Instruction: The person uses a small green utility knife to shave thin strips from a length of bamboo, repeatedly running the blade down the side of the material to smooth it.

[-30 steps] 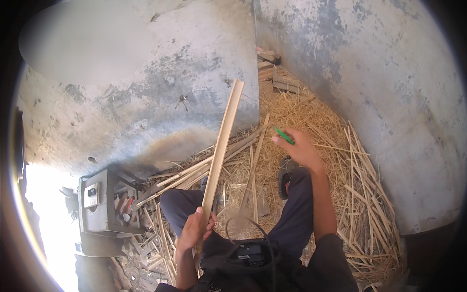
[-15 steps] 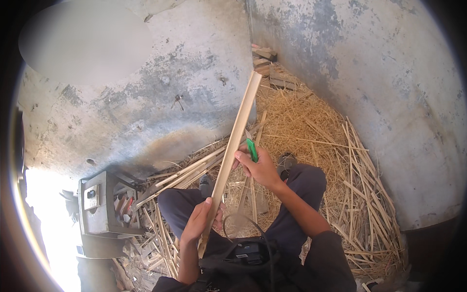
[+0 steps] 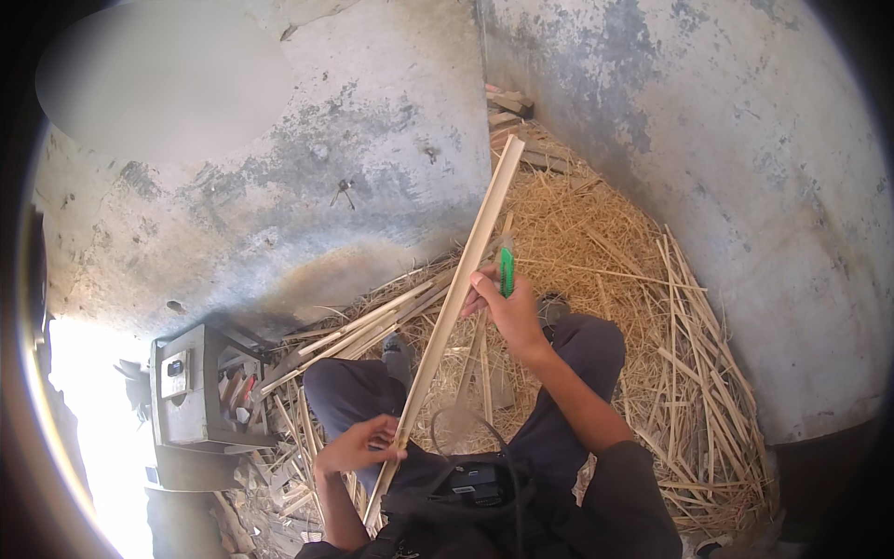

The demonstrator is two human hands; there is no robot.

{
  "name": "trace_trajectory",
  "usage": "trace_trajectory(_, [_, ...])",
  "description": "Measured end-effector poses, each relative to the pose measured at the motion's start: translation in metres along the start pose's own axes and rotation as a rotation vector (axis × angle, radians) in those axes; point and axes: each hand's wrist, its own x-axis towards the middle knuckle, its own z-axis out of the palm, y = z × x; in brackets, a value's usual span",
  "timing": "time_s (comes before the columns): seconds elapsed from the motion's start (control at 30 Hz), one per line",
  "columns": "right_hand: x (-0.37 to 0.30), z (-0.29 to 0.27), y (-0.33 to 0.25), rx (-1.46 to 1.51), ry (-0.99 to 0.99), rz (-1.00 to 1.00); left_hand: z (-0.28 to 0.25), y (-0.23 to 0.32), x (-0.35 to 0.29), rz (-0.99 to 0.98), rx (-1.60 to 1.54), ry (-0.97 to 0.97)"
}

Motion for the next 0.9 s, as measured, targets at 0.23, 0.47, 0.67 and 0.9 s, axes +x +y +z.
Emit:
trace_trajectory(0.23, [0.002,-0.001,-0.006,-0.030,0.063,-0.098,0.003,-0.005,-0.011,-0.034,0.117,-0.022])
trace_trajectory(0.47, [-0.010,0.004,-0.002,-0.110,0.051,-0.279,0.002,0.062,-0.003,0.038,-0.112,0.303])
trace_trajectory(0.67, [-0.025,0.010,0.010,-0.606,-0.132,-0.578,0.019,0.083,0.016,0.192,-0.093,0.389])
trace_trajectory(0.9, [-0.037,0.015,0.008,-0.764,-0.335,-0.763,0.040,0.125,0.023,0.294,0.057,0.574])
